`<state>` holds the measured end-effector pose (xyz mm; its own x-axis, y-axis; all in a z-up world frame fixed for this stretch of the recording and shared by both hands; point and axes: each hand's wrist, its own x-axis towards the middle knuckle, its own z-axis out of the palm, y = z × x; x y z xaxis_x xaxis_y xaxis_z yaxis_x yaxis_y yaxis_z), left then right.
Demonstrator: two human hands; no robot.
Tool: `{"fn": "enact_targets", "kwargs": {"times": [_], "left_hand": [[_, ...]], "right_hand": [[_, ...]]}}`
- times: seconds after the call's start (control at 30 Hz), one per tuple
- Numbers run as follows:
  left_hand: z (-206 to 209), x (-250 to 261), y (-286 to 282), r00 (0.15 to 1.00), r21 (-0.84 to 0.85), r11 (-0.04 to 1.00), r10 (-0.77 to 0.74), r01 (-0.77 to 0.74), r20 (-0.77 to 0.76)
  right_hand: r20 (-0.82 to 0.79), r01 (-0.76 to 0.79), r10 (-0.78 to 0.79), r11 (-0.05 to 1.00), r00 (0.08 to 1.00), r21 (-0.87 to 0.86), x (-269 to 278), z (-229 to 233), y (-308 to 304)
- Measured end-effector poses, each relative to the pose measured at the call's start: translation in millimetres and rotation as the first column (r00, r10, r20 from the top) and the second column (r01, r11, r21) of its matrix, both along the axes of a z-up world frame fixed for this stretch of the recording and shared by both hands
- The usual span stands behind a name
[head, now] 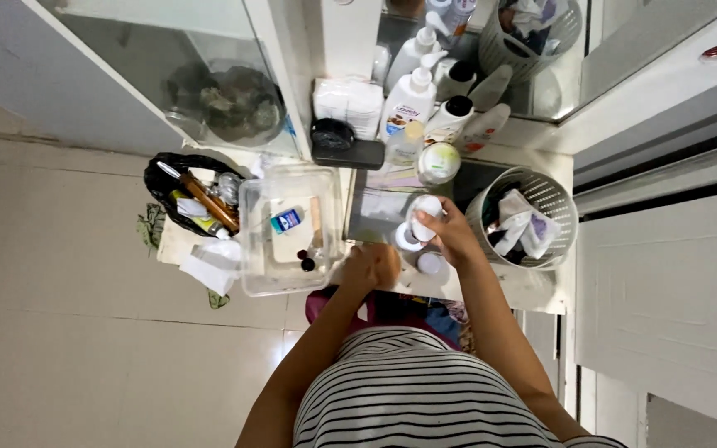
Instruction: The person removes various toiletries from a plastic bin and a basket, wipes them with a tissue, and places them on a bathroom counter. The person handles bottles, jars, and a small black case, arranging them on the counter surface.
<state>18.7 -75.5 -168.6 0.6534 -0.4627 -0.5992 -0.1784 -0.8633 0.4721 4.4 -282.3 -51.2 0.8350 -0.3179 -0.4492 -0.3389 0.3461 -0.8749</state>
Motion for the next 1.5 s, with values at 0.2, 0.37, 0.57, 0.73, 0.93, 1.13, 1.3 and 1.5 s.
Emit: {"fn": "enact_targets", "kwargs": {"times": [0.2,0.37,0.57,0.73,0.93,1.13,1.3,1.5], "left_hand": [[-60,10,5,0.989,0.096,0.986,0.133,-0.138,0.06],[-25,2,22,0.926,-0.013,0.93,0.367,-0.367,0.089],[131,-28,26,0.844,-0.044,0.963,0.256,-0.268,0.471],[139,22,-4,0.789,-0.564,0.679,0.61,-0.47,0.076],[74,97,-101,0.677,-0.632,0.303,0.533,-0.713,-0.508],[52,132,-153,0.622,-0.554,0.324,0.586,-0.767,-0.519],[49,134,-173,0.634,-0.553,0.351,0.604,-0.756,-0.483],[37,128,-165,0.741,-0.639,0.554,0.67,-0.533,-0.037]], "right_hand": [[-0.027,-0.044,0.048,0.992,0.998,0.116,-18,43,-10],[-0.017,-0.055,0.058,0.991,0.998,0.125,-30,75,-23],[0.011,-0.036,0.035,0.992,0.999,0.119,-44,89,-52],[0.058,0.023,-0.031,0.991,0.998,0.133,-49,75,-91],[0.124,0.091,-0.113,0.981,0.986,0.17,-58,76,-128],[0.135,0.18,-0.216,0.955,0.967,0.237,-75,68,-154],[0.119,0.212,-0.244,0.948,0.962,0.236,-82,53,-168],[0.126,0.224,-0.26,0.943,0.957,0.245,-77,70,-156]]}}
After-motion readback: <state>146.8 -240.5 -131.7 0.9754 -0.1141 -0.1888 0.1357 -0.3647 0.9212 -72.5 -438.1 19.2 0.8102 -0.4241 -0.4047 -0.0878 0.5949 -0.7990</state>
